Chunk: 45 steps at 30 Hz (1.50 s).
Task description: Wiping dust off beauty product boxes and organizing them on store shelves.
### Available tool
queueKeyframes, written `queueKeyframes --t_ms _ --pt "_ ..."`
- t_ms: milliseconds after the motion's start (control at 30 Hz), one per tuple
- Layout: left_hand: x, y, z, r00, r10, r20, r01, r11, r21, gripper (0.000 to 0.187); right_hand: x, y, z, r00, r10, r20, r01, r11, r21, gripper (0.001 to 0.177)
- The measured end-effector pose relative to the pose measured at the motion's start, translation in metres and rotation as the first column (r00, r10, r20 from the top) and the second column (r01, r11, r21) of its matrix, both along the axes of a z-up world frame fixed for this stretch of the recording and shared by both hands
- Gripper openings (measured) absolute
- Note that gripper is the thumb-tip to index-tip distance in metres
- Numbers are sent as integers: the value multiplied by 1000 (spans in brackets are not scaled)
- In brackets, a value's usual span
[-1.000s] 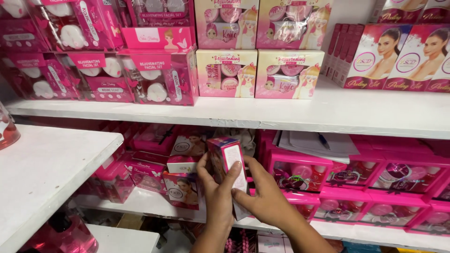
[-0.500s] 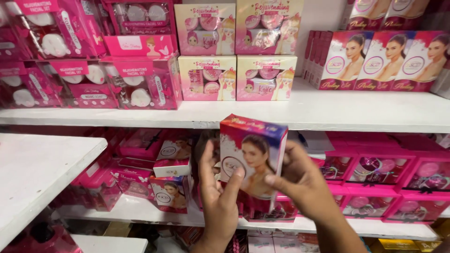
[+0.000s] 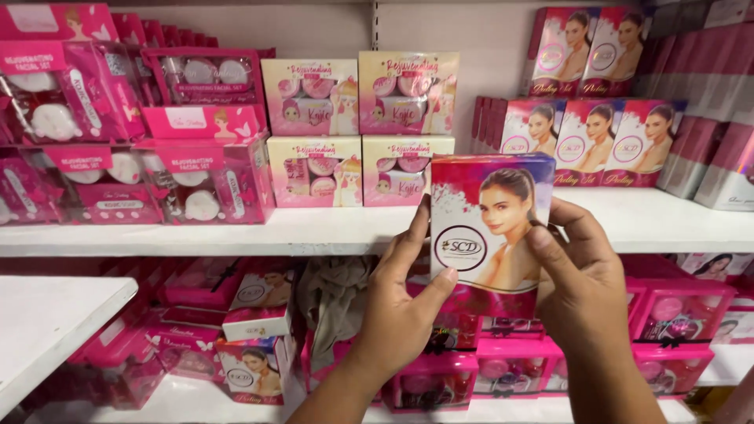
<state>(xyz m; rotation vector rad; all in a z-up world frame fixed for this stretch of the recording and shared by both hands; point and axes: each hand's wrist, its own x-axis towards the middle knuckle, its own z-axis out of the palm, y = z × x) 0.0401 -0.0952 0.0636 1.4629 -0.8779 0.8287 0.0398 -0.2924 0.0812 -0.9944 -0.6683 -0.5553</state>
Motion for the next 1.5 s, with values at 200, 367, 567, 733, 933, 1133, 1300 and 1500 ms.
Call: queueKeyframes --t_ms 200,367,567,733,933,1133,1300,1500 --pt "31 -35 40 998 -37 -49 36 999 -30 76 25 -38 35 916 -394 72 399 884 -243 40" --pt "84 -78 73 991 118 66 -117 993 -18 81 59 -73 74 919 -378 108 393 872 -292 53" --pt "135 -126 118 970 201 135 -196 980 -46 82 106 -108 113 882 -420 212 469 821 -326 58" --pt "179 -167 144 949 246 199 -222 965 -137 75 150 -129 138 740 -549 389 662 699 -270 56" --pt "219 -204 173 916 317 246 -259 935 -241 67 205 -146 168 712 -536 454 664 725 -185 62" --pt "250 -222 194 938 319 134 -280 927 -248 61 255 -159 191 675 -599 431 719 666 -202 56" --pt "274 -229 207 947 316 59 -292 922 -254 61 293 -164 202 710 -600 368 696 678 -237 59" --pt "318 -240 205 873 462 158 -405 866 -293 61 324 -174 202 634 -624 456 767 580 -273 55"
